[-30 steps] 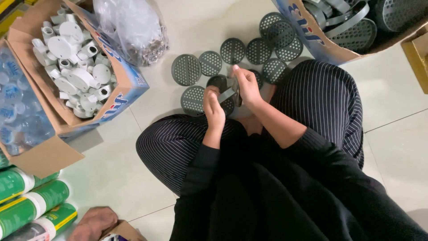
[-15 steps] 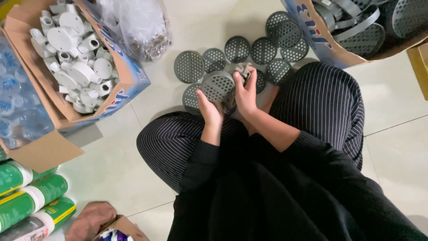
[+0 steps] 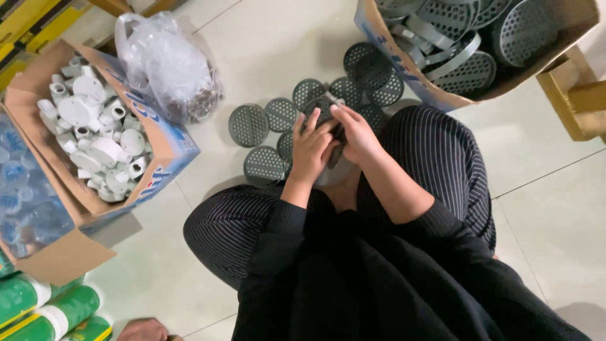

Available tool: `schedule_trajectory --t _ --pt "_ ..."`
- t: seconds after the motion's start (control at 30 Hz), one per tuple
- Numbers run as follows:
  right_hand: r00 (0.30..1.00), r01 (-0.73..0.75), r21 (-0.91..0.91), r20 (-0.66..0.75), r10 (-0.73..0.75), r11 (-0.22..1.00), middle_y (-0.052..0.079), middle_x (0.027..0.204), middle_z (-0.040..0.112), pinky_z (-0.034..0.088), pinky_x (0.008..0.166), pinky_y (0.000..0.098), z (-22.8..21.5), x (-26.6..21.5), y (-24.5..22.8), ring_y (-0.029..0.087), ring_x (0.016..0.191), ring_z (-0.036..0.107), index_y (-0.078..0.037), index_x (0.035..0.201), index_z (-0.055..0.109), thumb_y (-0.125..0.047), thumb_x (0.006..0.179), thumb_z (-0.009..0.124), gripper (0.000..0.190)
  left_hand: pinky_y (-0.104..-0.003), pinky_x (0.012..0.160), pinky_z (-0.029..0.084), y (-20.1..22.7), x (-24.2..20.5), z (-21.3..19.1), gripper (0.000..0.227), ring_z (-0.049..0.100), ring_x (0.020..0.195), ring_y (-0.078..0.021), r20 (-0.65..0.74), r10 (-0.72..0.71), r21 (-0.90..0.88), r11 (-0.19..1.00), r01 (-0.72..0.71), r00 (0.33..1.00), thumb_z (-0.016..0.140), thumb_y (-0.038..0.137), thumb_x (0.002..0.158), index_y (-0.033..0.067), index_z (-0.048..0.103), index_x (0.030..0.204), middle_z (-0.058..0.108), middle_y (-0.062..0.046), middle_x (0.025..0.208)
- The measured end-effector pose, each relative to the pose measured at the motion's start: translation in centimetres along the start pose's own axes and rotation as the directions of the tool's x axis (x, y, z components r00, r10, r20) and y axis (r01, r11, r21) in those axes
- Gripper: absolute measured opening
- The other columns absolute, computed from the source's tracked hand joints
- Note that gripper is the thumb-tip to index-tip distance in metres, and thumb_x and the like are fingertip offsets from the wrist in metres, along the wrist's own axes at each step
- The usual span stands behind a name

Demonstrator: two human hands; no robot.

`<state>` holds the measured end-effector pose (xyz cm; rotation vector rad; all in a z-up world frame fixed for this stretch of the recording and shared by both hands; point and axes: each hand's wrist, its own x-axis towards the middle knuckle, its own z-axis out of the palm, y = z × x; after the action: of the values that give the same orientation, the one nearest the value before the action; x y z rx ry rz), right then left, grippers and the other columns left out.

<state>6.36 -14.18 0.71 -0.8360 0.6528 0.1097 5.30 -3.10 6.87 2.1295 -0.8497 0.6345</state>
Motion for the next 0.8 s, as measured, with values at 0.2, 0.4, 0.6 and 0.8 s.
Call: schedule_trajectory --t 0.2,0.4,0.6,0.8 --pt "0.946 0.324 0.298 -0.083 -0.314 0.898 0.024 0.115 0.051 0.047 0.058 0.0385 0.4 -0.8 -12.4 0.036 0.089 0.059 -0.001 0.121 0.039 -0.037 0.086 0.05 0.051 -0.054 0.1 0.018 -1.8 1.5 6.8 0.028 0.013 0.127 -0.036 -0.21 -0.161 -0.171 0.977 0.126 0.964 0.049 0.028 0.087 0.0156 0.05 0.112 0.024 -0.011 0.133" --pt "0.88 0.362 0.444 0.127 -0.457 0.82 0.017 0.096 0.051 0.048 0.074 0.0383 0.2 -0.9 -13.4 0.026 0.083 0.056 -0.015 0.135 0.02 -0.063 0.074 0.027 0.078 -0.065 0.091 0.017 -1.5 3.2 8.9 0.041 0.002 0.127 -0.0469 0.435 -0.359 0.157 0.933 0.323 0.826 0.057 0.023 0.086 0.0072 0.038 0.119 0.009 -0.025 0.138" --pt "0.874 0.174 0.458 0.335 -0.351 0.872 0.009 0.088 0.054 0.045 0.071 0.0322 0.9 -0.8 -10.9 0.024 0.083 0.057 -0.008 0.114 0.042 -0.055 0.082 0.04 0.057 -0.051 0.103 0.001 -2.8 4.7 10.7 0.042 0.002 0.132 -0.0313 0.653 -0.485 0.451 0.866 0.216 0.581 0.042 0.026 0.088 0.017 0.037 0.128 0.016 -0.011 0.141" --pt "0.982 0.177 0.244 0.014 -0.186 0.953 0.027 0.101 0.056 0.05 0.072 0.0515 1.9 -1.3 -10.8 0.037 0.086 0.061 -0.01 0.124 0.043 -0.022 0.079 0.065 0.052 -0.043 0.107 0.004 -7.2 0.8 13.5 0.038 0.021 0.128 -0.021 0.725 -0.392 0.459 0.888 0.027 0.566 0.038 0.032 0.087 0.0136 0.048 0.118 0.042 -0.008 0.129"
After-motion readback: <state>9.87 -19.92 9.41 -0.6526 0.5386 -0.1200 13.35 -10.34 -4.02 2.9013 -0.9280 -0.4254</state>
